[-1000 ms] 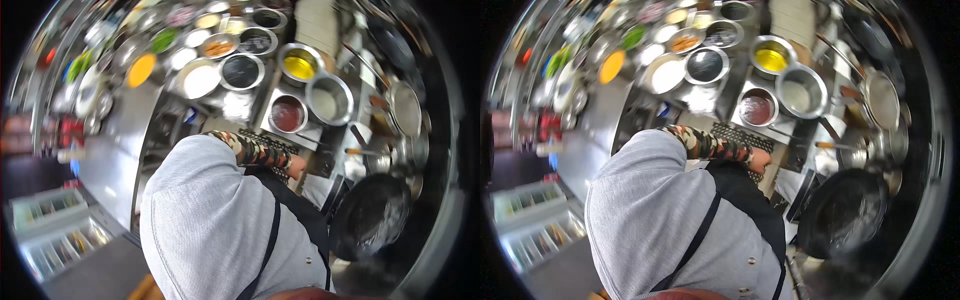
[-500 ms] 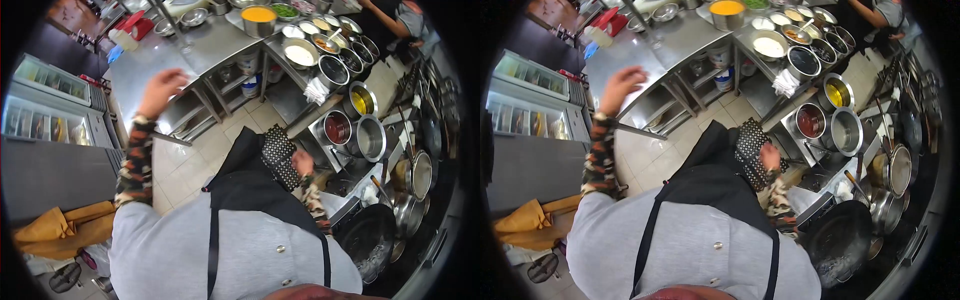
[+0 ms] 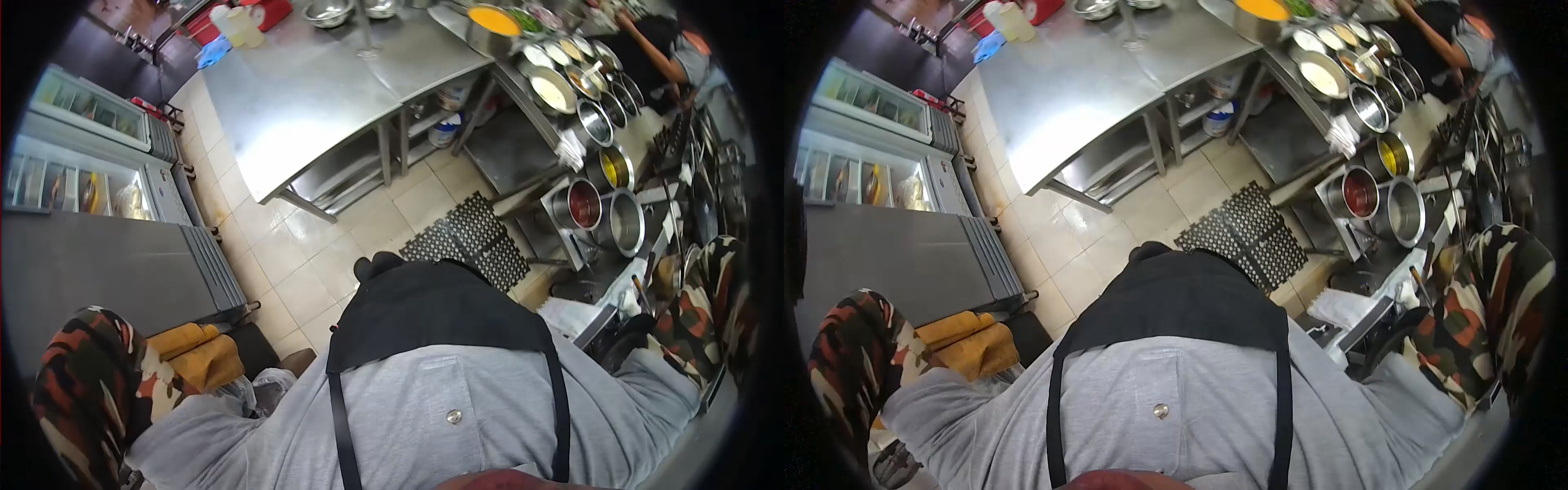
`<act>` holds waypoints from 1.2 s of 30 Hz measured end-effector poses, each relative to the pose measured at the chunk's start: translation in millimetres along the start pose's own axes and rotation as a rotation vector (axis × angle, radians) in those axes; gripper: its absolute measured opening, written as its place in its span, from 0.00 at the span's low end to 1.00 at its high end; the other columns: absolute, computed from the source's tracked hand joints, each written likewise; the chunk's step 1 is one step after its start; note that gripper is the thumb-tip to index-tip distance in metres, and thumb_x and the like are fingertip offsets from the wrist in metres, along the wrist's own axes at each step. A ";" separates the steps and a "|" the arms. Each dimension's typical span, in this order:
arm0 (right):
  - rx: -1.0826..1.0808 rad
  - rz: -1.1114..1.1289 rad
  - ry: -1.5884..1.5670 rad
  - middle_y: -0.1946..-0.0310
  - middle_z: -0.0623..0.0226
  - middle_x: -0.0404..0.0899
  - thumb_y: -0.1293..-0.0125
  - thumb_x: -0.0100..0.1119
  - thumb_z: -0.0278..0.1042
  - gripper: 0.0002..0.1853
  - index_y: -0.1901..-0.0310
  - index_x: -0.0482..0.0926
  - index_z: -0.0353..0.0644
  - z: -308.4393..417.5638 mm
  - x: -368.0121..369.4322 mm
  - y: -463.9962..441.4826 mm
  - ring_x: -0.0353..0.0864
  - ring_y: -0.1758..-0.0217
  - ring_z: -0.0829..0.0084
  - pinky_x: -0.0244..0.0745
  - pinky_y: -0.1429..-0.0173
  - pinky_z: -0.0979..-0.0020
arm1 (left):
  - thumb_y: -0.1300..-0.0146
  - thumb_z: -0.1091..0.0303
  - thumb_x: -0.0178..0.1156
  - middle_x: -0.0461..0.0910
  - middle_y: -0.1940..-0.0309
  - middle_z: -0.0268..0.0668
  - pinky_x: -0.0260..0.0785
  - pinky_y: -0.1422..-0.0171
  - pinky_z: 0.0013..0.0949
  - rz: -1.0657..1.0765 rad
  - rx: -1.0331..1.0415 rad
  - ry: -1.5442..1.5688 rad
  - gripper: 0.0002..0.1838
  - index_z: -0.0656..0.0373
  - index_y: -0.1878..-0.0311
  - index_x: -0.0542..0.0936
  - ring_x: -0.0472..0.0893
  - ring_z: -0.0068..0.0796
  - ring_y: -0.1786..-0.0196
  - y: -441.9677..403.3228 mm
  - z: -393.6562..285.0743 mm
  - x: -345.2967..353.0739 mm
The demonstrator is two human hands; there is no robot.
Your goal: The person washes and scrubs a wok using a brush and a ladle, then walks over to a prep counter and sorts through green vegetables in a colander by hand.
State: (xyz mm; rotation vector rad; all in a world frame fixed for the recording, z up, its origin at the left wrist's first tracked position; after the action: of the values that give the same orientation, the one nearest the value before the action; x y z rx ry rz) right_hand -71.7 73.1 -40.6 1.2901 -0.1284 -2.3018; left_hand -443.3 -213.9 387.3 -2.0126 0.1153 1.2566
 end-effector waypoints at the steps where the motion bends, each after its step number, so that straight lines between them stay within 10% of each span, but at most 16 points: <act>1: 0.020 0.053 0.053 0.71 0.73 0.78 0.32 0.57 0.39 0.10 0.59 0.79 0.41 3.9 27.5 3.9 0.75 0.73 0.79 0.70 0.68 0.75 | 0.28 0.62 0.47 0.75 0.41 0.43 0.67 0.33 0.39 -0.001 -0.019 -0.003 0.22 0.65 0.37 0.70 0.74 0.32 0.37 17.3 3.8 -3.2; 14: 0.146 0.273 0.194 0.70 0.72 0.78 0.32 0.57 0.37 0.10 0.57 0.78 0.40 37.4 196.7 31.9 0.75 0.71 0.78 0.71 0.67 0.74 | 0.30 0.63 0.48 0.72 0.39 0.44 0.65 0.31 0.41 -0.101 -0.208 -0.015 0.25 0.65 0.34 0.66 0.72 0.35 0.35 153.9 64.6 -17.0; 36: 0.098 0.306 0.162 0.68 0.70 0.78 0.33 0.56 0.35 0.10 0.54 0.78 0.39 23.9 196.9 -26.0 0.76 0.69 0.75 0.73 0.64 0.72 | 0.34 0.64 0.49 0.67 0.34 0.47 0.62 0.29 0.44 -0.173 -0.373 -0.136 0.31 0.64 0.30 0.59 0.69 0.41 0.32 139.5 68.9 0.1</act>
State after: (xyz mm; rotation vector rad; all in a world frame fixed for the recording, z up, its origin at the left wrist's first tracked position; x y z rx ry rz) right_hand -185.7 1.2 -188.4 1.3934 -0.3605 -1.9470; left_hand -555.1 -270.4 294.9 -2.1819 -0.3766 1.3741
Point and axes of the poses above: each hand's wrist, its own y-axis away from the middle knuckle, its own x-axis out of the palm, z = x × y, the point moved 10 cm from there along -y, towards the middle knuckle
